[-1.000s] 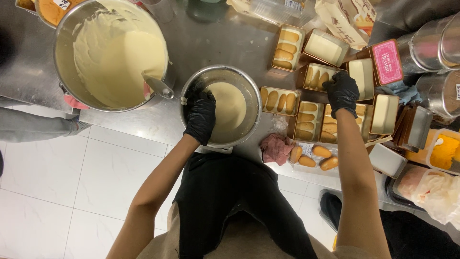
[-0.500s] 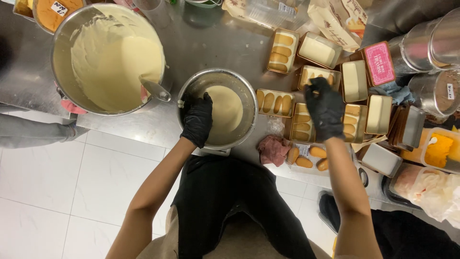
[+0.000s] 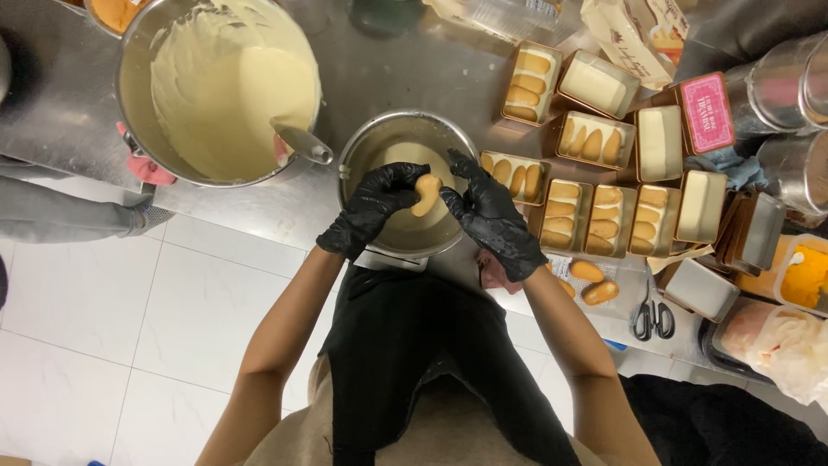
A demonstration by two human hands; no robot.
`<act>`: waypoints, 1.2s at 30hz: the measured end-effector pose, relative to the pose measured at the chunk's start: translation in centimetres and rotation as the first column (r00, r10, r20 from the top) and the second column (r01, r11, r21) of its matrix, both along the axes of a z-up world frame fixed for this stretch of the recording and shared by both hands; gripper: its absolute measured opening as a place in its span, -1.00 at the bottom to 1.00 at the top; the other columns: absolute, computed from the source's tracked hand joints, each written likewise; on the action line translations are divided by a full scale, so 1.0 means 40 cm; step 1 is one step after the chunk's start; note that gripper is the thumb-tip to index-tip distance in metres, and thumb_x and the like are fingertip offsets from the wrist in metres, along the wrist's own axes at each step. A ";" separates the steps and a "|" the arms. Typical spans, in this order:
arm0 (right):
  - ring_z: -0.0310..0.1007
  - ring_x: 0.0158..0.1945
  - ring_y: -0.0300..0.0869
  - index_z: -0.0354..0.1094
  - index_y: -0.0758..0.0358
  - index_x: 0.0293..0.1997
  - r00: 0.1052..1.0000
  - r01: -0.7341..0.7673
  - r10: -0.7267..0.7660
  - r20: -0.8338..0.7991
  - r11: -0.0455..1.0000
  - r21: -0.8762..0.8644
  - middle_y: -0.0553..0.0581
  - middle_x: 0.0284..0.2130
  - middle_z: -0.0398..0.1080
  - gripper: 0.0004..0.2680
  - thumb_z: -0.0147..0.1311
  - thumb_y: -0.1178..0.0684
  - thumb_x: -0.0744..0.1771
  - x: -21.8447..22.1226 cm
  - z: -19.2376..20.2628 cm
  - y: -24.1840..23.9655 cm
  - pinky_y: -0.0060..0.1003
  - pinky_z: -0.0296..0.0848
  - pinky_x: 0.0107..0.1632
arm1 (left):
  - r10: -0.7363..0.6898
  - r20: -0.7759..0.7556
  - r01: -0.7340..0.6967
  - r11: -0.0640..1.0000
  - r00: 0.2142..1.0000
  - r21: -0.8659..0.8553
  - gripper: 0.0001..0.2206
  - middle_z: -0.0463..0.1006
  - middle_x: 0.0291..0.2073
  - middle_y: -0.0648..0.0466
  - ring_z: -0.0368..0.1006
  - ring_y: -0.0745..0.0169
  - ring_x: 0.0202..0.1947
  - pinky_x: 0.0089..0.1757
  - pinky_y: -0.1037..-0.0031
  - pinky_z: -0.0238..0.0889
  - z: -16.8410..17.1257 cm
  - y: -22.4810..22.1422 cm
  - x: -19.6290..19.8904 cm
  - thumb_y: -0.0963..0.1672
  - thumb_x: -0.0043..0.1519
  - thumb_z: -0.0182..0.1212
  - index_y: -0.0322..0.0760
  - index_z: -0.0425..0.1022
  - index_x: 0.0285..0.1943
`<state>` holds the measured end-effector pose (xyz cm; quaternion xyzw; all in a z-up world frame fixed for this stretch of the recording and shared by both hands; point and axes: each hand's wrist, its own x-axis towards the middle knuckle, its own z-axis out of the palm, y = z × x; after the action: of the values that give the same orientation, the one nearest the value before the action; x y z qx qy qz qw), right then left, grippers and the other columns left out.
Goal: Dipping ladyfinger biscuits into a liquid mixture and arranging them in containers for tiramisu preparation.
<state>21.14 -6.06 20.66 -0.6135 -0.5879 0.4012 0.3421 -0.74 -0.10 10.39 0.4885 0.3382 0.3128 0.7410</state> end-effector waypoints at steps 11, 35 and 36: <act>0.44 0.05 -0.32 0.42 0.26 0.18 0.926 -0.191 0.173 -0.337 0.981 -0.022 0.01 0.04 0.48 -0.71 0.28 0.15 0.33 0.045 -0.036 0.054 -0.36 0.47 0.12 | 0.170 -0.034 -0.165 0.981 0.985 0.103 -0.57 0.57 0.12 0.10 0.47 0.39 0.05 0.09 0.49 0.41 -0.008 -0.049 -0.041 -0.26 0.25 0.32 -0.32 0.43 0.33; 0.48 -0.02 -0.26 0.38 0.24 0.16 0.980 0.067 -0.060 -0.188 0.997 0.027 0.04 -0.09 0.49 -0.71 0.28 0.17 0.32 0.088 -0.034 0.046 -0.32 0.49 0.04 | 0.304 -0.282 -0.173 0.897 0.910 0.408 -0.65 0.59 -0.01 0.06 0.55 0.34 -0.05 0.00 0.49 0.46 0.013 -0.089 -0.039 -0.23 0.28 0.29 -0.27 0.49 0.28; 0.46 -0.02 -0.31 0.39 0.27 0.16 0.917 0.072 -0.078 -0.392 0.997 -0.030 0.01 -0.08 0.48 -0.72 0.27 0.22 0.33 0.097 -0.037 0.045 -0.36 0.48 0.05 | 0.309 -0.275 -0.177 0.892 0.911 0.415 -0.66 0.60 0.00 0.05 0.56 0.34 -0.04 0.01 0.49 0.46 0.016 -0.089 -0.039 -0.23 0.30 0.28 -0.27 0.49 0.28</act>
<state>25.01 -4.25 19.19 -0.5451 -0.4805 0.5071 0.4635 -2.29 -3.67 11.02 0.6219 0.4505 0.3766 0.5181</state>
